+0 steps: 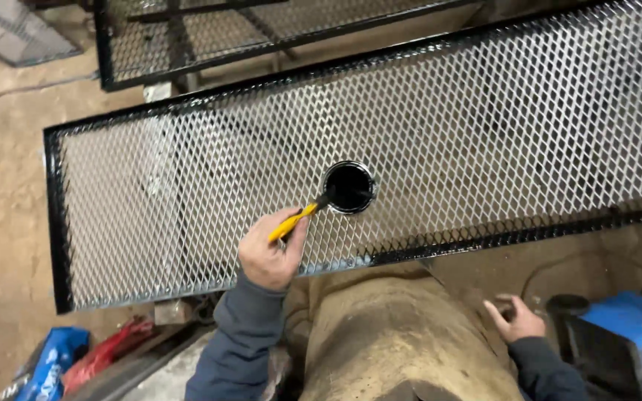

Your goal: Painting a metal mesh frame using a paint brush and black paint.

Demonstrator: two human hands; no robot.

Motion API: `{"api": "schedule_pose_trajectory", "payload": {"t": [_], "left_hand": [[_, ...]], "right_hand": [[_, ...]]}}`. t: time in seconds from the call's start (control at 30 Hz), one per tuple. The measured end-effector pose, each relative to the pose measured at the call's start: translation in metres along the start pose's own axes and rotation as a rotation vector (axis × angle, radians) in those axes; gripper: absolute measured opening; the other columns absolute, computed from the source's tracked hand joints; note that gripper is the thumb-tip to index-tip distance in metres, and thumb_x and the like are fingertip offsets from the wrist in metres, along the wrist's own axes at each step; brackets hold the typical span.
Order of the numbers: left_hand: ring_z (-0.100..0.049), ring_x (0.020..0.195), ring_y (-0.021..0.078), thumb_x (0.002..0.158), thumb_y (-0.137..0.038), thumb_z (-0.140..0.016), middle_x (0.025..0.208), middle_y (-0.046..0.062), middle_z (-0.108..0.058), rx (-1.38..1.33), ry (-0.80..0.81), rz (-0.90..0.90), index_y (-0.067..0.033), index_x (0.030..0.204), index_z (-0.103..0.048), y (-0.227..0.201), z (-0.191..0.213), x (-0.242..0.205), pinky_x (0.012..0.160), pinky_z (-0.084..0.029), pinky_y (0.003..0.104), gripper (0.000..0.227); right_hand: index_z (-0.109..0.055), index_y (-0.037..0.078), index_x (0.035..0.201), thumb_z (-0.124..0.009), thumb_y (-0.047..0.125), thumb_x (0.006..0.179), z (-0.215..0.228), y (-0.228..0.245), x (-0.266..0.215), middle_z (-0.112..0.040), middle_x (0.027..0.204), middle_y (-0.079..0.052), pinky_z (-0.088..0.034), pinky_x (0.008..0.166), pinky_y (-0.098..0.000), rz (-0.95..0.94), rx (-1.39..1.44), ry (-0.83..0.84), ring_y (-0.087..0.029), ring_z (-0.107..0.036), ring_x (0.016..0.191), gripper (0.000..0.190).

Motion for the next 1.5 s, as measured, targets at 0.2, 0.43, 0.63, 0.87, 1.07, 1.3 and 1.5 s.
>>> {"api": "schedule_pose_trajectory", "payload": {"t": [0.2, 0.43, 0.63, 0.87, 1.07, 1.3, 1.5], "left_hand": [[-0.075, 0.084, 0.0272, 0.091, -0.015, -0.082, 0.1, 0.013, -0.076, 0.091, 0.134, -0.139, -0.0028, 0.108, -0.073, 0.028, -0.047, 0.033, 0.075, -0.059, 0.034, 0.022], [-0.074, 0.08, 0.0286, 0.089, -0.022, -0.085, 0.095, 0.013, -0.077, 0.181, 0.171, -0.104, -0.0042, 0.106, -0.075, 0.054, -0.072, 0.03, 0.071, -0.059, 0.036, 0.026], [-0.075, 0.081, 0.0294, 0.09, -0.024, -0.084, 0.095, 0.014, -0.076, 0.206, 0.189, -0.056, -0.004, 0.108, -0.075, 0.07, -0.081, 0.026, 0.072, -0.06, 0.036, 0.029], [-0.075, 0.079, 0.0286, 0.091, -0.025, -0.083, 0.094, 0.014, -0.076, 0.225, 0.194, -0.051, -0.0038, 0.108, -0.075, 0.081, -0.088, 0.021, 0.071, -0.06, 0.035, 0.029], [-0.075, 0.076, 0.0269, 0.091, -0.025, -0.083, 0.091, 0.014, -0.076, 0.246, 0.213, -0.033, -0.0035, 0.109, -0.074, 0.079, -0.089, 0.02, 0.068, -0.06, 0.034, 0.029], [-0.075, 0.077, 0.0282, 0.09, -0.023, -0.083, 0.091, 0.015, -0.076, 0.234, 0.199, -0.003, -0.0039, 0.109, -0.074, 0.071, -0.088, 0.022, 0.069, -0.06, 0.035, 0.029], [-0.075, 0.076, 0.0279, 0.09, -0.024, -0.084, 0.09, 0.015, -0.075, 0.24, 0.206, 0.002, -0.004, 0.107, -0.074, 0.077, -0.091, 0.018, 0.068, -0.059, 0.035, 0.028]], "right_hand": [[-0.082, 0.026, 0.115, -0.075, 0.045, 0.076, -0.162, -0.233, -0.034, -0.084, 0.11, -0.008, -0.059, 0.098, -0.0408, -0.191, -0.198, 0.567, -0.027, -0.077, 0.109, 0.044], [-0.078, 0.012, 0.117, -0.059, 0.054, 0.095, -0.185, -0.225, -0.072, -0.077, 0.121, -0.016, -0.058, 0.1, -0.0433, -0.323, -0.423, 0.495, -0.033, -0.072, 0.117, 0.051], [-0.078, 0.013, 0.119, -0.049, 0.039, 0.103, -0.194, -0.217, -0.063, -0.075, 0.123, -0.016, -0.058, 0.1, -0.0481, -0.33, -0.477, 0.401, -0.035, -0.074, 0.114, 0.042], [-0.078, 0.016, 0.119, -0.067, 0.037, 0.089, -0.19, -0.216, -0.044, -0.079, 0.118, -0.014, -0.06, 0.097, -0.0434, -0.26, -0.436, 0.489, -0.033, -0.075, 0.113, 0.038], [-0.08, 0.014, 0.114, -0.054, 0.037, 0.102, -0.188, -0.218, -0.039, -0.079, 0.117, -0.017, -0.059, 0.096, -0.0449, -0.254, -0.389, 0.396, -0.035, -0.075, 0.111, 0.037], [-0.076, 0.017, 0.125, -0.055, 0.049, 0.1, -0.184, -0.219, -0.028, -0.076, 0.12, -0.019, -0.055, 0.102, -0.0444, -0.204, -0.29, 0.358, -0.038, -0.072, 0.116, 0.045], [-0.075, 0.022, 0.127, -0.056, 0.048, 0.097, -0.182, -0.217, -0.02, -0.077, 0.12, -0.017, -0.057, 0.099, -0.0444, -0.22, -0.187, 0.406, -0.036, -0.073, 0.113, 0.044]]}}
Point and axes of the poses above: each hand's wrist, its own x-axis towards the middle knuckle, its own z-axis out of the back of the hand, y = z × x, the point moved 4 cm from there along x, towards the middle knuckle
